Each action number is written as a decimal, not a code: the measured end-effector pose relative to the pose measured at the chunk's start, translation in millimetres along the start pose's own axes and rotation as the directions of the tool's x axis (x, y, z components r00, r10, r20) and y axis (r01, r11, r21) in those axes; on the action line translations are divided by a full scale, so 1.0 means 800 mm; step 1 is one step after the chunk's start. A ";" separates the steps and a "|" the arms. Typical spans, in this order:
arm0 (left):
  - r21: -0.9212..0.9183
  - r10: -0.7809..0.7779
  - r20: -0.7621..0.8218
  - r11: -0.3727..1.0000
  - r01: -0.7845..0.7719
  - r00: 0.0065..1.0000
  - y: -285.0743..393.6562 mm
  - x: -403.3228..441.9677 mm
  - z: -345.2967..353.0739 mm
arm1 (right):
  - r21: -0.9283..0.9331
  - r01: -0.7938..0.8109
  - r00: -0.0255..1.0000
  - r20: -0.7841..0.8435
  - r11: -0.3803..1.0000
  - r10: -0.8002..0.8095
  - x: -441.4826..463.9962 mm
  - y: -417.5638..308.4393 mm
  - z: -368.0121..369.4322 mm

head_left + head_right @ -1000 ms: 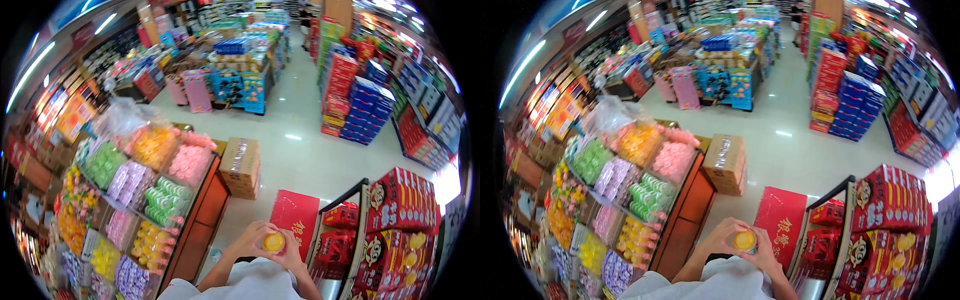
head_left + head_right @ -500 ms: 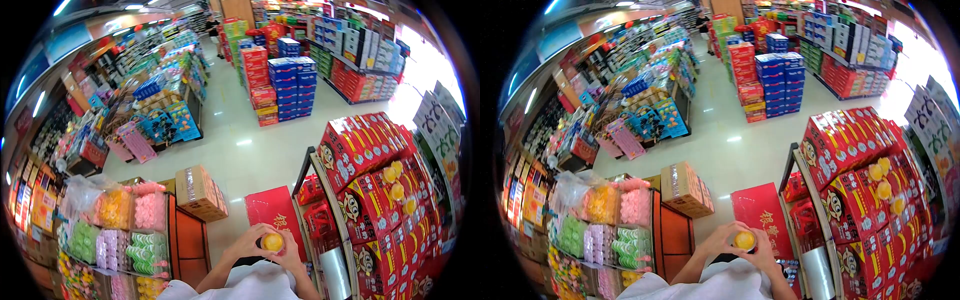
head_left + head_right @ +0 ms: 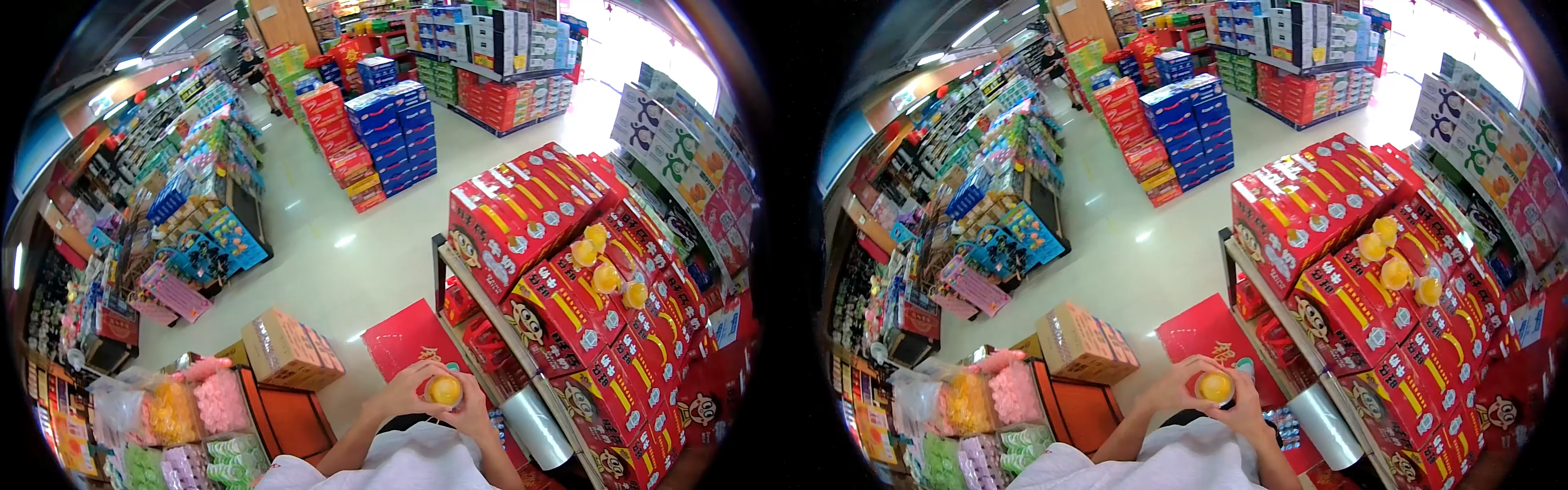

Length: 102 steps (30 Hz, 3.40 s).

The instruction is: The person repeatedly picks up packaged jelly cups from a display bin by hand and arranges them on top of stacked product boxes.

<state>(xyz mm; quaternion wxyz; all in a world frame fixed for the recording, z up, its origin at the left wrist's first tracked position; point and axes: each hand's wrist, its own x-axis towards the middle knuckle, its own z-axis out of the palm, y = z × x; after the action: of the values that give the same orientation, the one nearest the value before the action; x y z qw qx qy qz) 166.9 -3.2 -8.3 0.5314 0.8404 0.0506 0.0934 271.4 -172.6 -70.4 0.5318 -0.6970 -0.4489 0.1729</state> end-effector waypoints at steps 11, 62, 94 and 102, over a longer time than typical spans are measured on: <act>0.167 0.090 0.042 0.981 -0.096 0.995 0.011 0.120 0.008 | -0.046 -0.039 0.999 -0.009 0.998 0.039 0.076 0.008 -0.092; -0.352 0.525 -0.261 0.730 -0.586 0.810 0.042 0.367 0.057 | -0.484 0.009 0.913 -0.353 0.875 -0.205 0.151 0.147 -0.331; -0.118 0.368 0.130 0.928 -0.354 0.921 -0.040 0.417 0.159 | -0.426 -0.071 0.946 -0.314 0.902 -0.074 0.156 0.149 -0.326; -0.012 0.374 0.211 0.925 -0.380 0.903 -0.047 0.411 0.156 | -0.381 -0.050 0.944 -0.320 0.923 -0.081 0.155 0.151 -0.330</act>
<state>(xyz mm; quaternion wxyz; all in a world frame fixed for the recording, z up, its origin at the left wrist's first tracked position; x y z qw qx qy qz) 514.9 -36.6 -60.3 0.4931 0.8472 -0.1675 0.1047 581.4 -230.6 -50.7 0.4540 -0.8027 -0.3844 -0.0415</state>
